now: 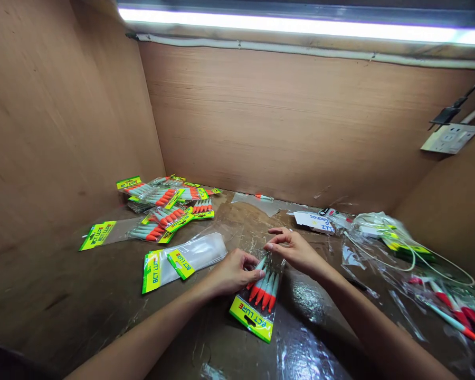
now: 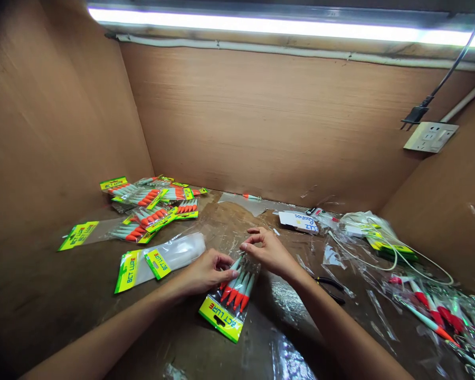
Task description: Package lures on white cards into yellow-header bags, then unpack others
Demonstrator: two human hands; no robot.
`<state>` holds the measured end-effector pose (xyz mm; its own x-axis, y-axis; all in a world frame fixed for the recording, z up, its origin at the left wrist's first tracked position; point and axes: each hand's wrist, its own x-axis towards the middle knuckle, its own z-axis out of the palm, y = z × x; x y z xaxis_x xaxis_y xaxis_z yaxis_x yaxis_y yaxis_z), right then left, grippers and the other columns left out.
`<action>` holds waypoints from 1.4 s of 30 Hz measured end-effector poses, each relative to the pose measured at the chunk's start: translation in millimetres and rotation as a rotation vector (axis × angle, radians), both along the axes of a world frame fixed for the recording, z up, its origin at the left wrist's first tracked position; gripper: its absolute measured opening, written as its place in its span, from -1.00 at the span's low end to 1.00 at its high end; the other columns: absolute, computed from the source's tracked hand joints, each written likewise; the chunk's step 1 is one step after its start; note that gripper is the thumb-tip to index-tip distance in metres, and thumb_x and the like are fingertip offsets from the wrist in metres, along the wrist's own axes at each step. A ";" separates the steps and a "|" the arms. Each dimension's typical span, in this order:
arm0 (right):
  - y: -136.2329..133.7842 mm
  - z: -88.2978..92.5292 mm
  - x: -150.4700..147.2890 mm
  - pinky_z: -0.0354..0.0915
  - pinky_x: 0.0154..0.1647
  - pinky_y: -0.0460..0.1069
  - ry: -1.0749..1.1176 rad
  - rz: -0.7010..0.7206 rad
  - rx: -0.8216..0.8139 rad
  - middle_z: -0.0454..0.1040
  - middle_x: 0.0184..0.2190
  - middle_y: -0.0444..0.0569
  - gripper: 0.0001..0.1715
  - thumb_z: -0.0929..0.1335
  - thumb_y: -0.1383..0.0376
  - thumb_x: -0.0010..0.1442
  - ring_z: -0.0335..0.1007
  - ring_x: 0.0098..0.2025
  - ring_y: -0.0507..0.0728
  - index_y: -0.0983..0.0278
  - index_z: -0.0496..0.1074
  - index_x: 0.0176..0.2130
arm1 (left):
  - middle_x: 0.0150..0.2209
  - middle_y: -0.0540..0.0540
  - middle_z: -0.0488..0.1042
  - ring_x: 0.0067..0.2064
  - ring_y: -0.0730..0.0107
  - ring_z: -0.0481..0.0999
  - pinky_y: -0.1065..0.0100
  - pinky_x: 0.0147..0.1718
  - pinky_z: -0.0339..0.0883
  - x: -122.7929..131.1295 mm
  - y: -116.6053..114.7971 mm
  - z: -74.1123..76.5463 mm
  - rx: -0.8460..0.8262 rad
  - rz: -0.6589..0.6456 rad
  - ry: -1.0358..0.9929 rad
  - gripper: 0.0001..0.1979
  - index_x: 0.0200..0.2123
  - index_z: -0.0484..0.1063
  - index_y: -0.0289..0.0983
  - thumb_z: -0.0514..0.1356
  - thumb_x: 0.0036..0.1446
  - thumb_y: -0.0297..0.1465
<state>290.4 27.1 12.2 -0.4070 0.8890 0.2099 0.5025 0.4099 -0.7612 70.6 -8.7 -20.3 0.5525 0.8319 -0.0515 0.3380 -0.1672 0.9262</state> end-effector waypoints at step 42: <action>3.1 12.2 16.7 0.16 0.18 0.15 -0.080 0.030 0.055 0.44 0.03 0.04 -0.73 0.45 0.06 0.15 0.33 0.12 0.25 0.20 0.55 -0.27 | -0.39 -0.06 0.53 -0.43 0.42 0.42 0.46 -0.48 0.19 3.5 5.3 -8.4 -0.023 0.140 -0.134 -0.68 -0.17 0.57 -0.37 0.22 0.13 -0.25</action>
<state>307.1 30.2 24.4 -0.4505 0.8643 0.2238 0.5482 0.4656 -0.6948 74.1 -3.4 -28.6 0.4345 0.9007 -0.0052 0.2298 -0.1053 0.9675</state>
